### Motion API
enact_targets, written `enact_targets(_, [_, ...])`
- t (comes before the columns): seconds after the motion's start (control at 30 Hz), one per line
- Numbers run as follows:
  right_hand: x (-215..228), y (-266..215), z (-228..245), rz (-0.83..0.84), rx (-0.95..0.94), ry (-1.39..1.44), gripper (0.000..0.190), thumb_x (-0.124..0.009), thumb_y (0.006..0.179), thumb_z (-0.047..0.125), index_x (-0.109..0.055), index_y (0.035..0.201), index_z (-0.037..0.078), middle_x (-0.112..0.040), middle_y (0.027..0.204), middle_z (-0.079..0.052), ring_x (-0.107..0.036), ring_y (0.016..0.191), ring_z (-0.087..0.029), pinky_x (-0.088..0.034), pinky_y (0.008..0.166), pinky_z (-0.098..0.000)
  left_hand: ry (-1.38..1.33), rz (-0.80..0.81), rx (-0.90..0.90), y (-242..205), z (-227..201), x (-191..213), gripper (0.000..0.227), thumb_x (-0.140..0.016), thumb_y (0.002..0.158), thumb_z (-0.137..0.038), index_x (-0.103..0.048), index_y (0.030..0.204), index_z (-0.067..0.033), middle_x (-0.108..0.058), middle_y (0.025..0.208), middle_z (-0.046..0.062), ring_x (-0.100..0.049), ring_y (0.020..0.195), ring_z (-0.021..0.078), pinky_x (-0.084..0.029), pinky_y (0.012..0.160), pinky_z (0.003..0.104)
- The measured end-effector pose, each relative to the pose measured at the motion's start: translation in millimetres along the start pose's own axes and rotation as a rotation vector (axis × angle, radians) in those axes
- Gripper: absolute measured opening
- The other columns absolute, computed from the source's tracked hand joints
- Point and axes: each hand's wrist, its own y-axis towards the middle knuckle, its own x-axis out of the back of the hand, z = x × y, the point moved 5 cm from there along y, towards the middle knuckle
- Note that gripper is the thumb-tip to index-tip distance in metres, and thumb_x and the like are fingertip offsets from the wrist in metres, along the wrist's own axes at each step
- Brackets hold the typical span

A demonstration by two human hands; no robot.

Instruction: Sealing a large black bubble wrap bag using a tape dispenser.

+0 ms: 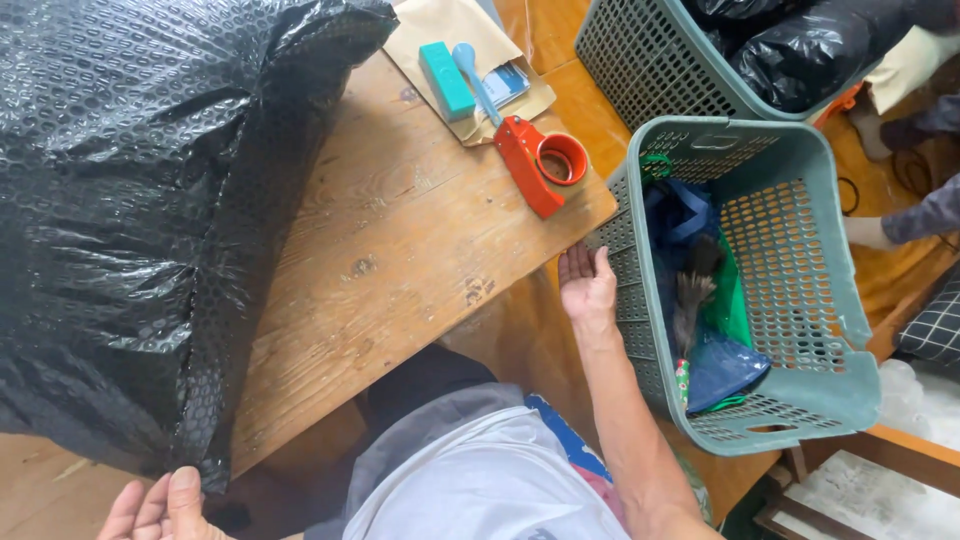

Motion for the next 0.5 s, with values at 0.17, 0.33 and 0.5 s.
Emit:
enact_targets(0.17, [17.1,40.4,2.6,-0.083,-0.019,0.027,0.027,-0.075,0.087,0.017,-0.071,0.112,0.01,-0.074,0.114,-0.005,-0.068,0.114,-0.017,-0.049,0.108,-0.0317,-0.004,0.018,0.024,-2.4,-21.6,-2.5,0.051,-0.08,0.102,-0.007,-0.049,0.14,0.0071,-0.067,0.115,0.024,-0.068,0.106,0.0293,-0.056,0.093,0.035])
enact_targets(0.33, [22.7,50.3,8.9,-0.064,0.032,-0.007,0.018,-0.074,0.086,0.004,-0.072,0.102,0.012,-0.076,0.102,-0.003,-0.071,0.1,-0.013,-0.052,0.104,-0.0318,-0.05,-0.003,0.036,-5.1,-29.9,-4.6,0.052,-0.081,0.101,-0.004,-0.048,0.14,0.0055,-0.066,0.112,0.023,-0.068,0.105,0.0292,-0.057,0.093,0.034])
enact_targets(0.5, [7.7,12.3,27.0,-0.087,0.244,-0.074,0.032,-0.079,0.082,-0.003,-0.06,0.093,0.02,-0.076,0.09,-0.005,-0.072,0.081,-0.016,-0.059,0.085,-0.0335,-0.002,-0.003,0.005,-6.0,-19.5,-3.0,0.052,-0.083,0.102,-0.001,-0.049,0.141,0.0079,-0.066,0.104,0.023,-0.069,0.098,0.0298,-0.055,0.089,0.035])
